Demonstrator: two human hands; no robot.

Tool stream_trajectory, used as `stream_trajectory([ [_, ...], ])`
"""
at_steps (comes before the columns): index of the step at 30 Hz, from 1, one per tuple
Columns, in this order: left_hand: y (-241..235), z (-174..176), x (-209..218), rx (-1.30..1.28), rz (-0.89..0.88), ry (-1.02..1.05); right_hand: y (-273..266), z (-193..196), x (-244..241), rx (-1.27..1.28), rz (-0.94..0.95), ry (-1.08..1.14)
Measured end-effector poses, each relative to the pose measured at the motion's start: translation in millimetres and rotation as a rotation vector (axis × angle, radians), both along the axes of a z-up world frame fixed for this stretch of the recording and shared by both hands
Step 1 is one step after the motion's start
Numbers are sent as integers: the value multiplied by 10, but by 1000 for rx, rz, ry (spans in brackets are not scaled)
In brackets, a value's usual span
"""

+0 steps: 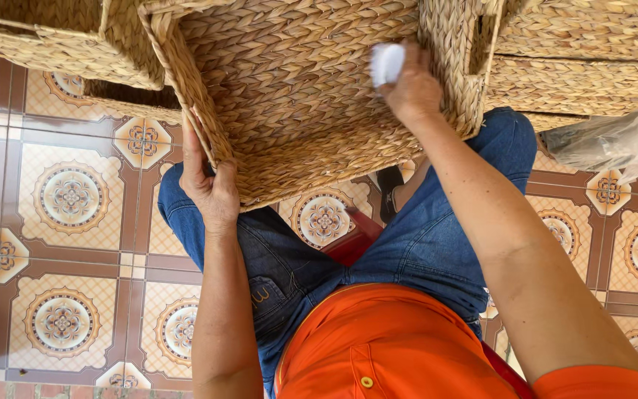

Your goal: The person scrubs the exterior and interior surfaces of a woven basket using a white scrubbing pad. They rotate the basket to access different sides and continue scrubbing the inside bottom and walls.

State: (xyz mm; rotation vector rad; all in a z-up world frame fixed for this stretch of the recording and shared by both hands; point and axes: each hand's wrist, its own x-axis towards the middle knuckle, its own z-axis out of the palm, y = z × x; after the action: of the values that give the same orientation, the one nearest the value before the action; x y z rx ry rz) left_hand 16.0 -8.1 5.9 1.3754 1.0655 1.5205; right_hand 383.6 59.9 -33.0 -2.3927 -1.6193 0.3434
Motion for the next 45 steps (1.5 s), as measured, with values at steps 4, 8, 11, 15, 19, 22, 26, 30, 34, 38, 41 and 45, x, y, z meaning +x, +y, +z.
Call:
stream_trajectory([
  [4, 10, 34, 19, 86, -17, 2, 12, -4, -16, -15, -113, 79],
  [8, -18, 19, 12, -20, 25, 17, 56, -165, -780, 77, 70, 134],
  [11, -1, 48, 10, 47, 30, 39, 157, -192, -1211, 250, 330, 26],
  [15, 6, 36, -10, 53, 31, 43, 264, -151, -961, 228, 301, 137],
  [19, 47, -19, -15, 61, 37, 61, 349, -75, -209, 200, -86, 211],
  [22, 71, -35, -45, 76, 48, 75, 413, -38, 16, 343, -239, 260],
  [26, 79, -35, -48, 56, 40, 97, 525, -87, -362, 535, -241, 305],
  [30, 73, -9, -60, 50, 30, 65, 584, -325, -1096, 524, 121, 243],
  [34, 73, 7, -50, 55, 45, 78, 741, -447, -924, 459, 243, 229],
  [38, 53, -10, -61, 28, 41, 91, 799, -384, -1, 741, -26, 696],
  [41, 67, 3, -50, 49, 31, 111, 738, -353, 298, 706, -70, 338],
  [45, 118, 28, -68, 54, 41, 118, 886, -361, -235, 692, -216, 318],
])
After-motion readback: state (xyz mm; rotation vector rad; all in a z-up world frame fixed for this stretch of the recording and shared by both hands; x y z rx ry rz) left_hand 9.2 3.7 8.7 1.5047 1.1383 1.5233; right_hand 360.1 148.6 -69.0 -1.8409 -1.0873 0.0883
